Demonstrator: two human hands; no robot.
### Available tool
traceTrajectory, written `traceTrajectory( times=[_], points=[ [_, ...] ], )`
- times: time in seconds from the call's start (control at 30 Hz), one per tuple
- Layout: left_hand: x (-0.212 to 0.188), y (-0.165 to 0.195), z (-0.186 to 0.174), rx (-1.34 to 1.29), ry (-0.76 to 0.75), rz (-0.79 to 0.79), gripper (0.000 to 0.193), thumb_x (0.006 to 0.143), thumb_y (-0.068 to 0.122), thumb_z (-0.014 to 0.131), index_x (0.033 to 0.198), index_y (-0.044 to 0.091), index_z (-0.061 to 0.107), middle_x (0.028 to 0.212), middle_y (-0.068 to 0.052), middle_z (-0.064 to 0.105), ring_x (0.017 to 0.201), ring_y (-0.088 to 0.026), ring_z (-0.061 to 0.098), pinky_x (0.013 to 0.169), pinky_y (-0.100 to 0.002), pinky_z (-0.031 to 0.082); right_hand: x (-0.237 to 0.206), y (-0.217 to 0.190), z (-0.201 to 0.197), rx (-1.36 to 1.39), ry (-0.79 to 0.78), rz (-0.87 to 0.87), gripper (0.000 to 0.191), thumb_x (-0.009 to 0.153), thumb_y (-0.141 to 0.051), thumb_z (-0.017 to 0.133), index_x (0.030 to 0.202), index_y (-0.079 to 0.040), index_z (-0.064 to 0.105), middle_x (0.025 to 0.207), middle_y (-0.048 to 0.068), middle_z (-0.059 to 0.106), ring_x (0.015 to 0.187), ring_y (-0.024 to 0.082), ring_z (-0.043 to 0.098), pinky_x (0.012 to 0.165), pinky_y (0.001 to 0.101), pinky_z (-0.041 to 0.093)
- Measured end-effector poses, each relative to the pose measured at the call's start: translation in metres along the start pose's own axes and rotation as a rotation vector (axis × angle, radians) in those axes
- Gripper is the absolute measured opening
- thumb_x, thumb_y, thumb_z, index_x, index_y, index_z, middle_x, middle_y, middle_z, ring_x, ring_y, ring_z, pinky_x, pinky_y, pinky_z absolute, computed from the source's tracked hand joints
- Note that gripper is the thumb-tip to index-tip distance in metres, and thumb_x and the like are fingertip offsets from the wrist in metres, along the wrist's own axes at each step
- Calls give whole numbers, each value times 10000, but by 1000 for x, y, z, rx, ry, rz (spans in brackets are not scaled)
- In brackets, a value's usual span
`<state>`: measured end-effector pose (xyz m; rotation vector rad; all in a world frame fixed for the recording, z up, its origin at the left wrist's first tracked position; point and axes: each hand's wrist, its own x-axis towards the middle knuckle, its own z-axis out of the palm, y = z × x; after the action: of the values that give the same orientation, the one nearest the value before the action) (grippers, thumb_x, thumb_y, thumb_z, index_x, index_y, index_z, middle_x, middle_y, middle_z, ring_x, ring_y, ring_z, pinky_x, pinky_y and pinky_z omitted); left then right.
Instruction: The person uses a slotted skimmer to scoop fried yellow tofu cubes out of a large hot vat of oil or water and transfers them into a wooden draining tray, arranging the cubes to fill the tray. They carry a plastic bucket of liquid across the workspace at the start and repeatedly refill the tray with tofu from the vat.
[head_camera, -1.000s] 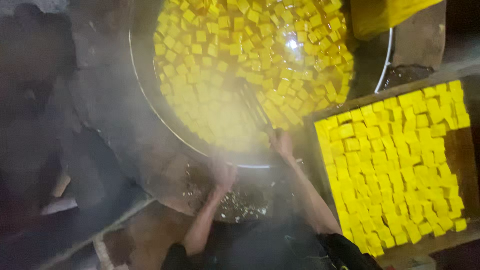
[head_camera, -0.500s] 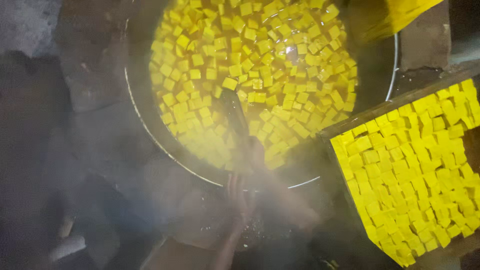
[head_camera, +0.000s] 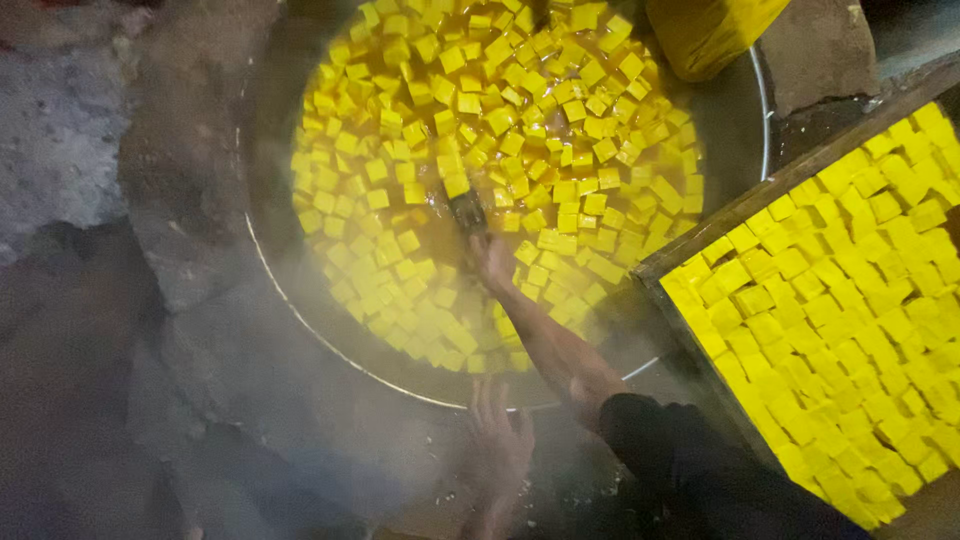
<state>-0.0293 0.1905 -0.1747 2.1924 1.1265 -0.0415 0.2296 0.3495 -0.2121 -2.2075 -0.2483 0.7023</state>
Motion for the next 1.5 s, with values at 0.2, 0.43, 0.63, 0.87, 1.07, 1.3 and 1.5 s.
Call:
traceTrajectory(
  times=[0.2, 0.43, 0.63, 0.87, 1.07, 1.3, 1.5],
  points=[
    [0, -7, 11, -20, 157, 96, 551, 920, 348, 662, 1380, 71, 537, 1582, -152, 393, 1485, -385, 297, 1183, -584, 240, 13, -7, -11, -49, 94, -95, 495, 933, -480, 647, 1188, -56, 676, 1044, 213, 728, 996, 405, 680, 846, 494, 515],
    [-3, -10, 11, 14, 148, 119, 571, 925, 380, 660, 1389, 75, 528, 1571, -204, 389, 1452, -382, 333, 1162, -614, 263, -58, 39, -97, 152, 1, 6, 447, 888, -442, 696, 1078, -36, 708, 903, 162, 772, 816, 316, 752, 735, 416, 564],
    [-8, -7, 14, 37, 198, 140, 599, 960, 404, 627, 1474, 121, 506, 1561, -167, 406, 1484, -370, 333, 1195, -560, 293, -74, 59, -131, 24, -95, 94, 470, 955, -491, 617, 965, -34, 727, 805, 171, 749, 756, 324, 742, 723, 436, 544],
    [-5, -10, 20, 122, 111, 63, 593, 922, 434, 630, 1428, 142, 527, 1607, -162, 355, 1493, -351, 284, 1193, -588, 238, -18, 51, -124, -276, -31, 55, 558, 910, -587, 618, 973, -42, 718, 911, 218, 739, 892, 412, 700, 777, 522, 518],
    [-4, -10, 23, 91, 159, 95, 555, 937, 408, 623, 1399, 110, 550, 1602, -136, 353, 1501, -345, 265, 1199, -594, 236, 29, 29, -100, -291, -15, 12, 508, 899, -549, 653, 1009, -58, 724, 920, 220, 726, 902, 429, 691, 776, 546, 521],
    [-7, -3, 16, 88, 160, 33, 487, 942, 380, 625, 1340, 100, 593, 1585, -108, 401, 1512, -321, 293, 1209, -555, 275, 37, 20, -106, -150, 39, -116, 454, 953, -512, 647, 986, -69, 738, 900, 199, 731, 870, 435, 685, 732, 547, 522],
    [-9, -1, 11, 219, 261, 83, 514, 938, 386, 631, 1343, 71, 600, 1552, -158, 452, 1481, -361, 345, 1188, -568, 290, -27, 26, -186, 324, 56, -101, 422, 936, -454, 693, 1050, -51, 751, 788, 95, 743, 658, 208, 700, 618, 372, 554]
  ],
)
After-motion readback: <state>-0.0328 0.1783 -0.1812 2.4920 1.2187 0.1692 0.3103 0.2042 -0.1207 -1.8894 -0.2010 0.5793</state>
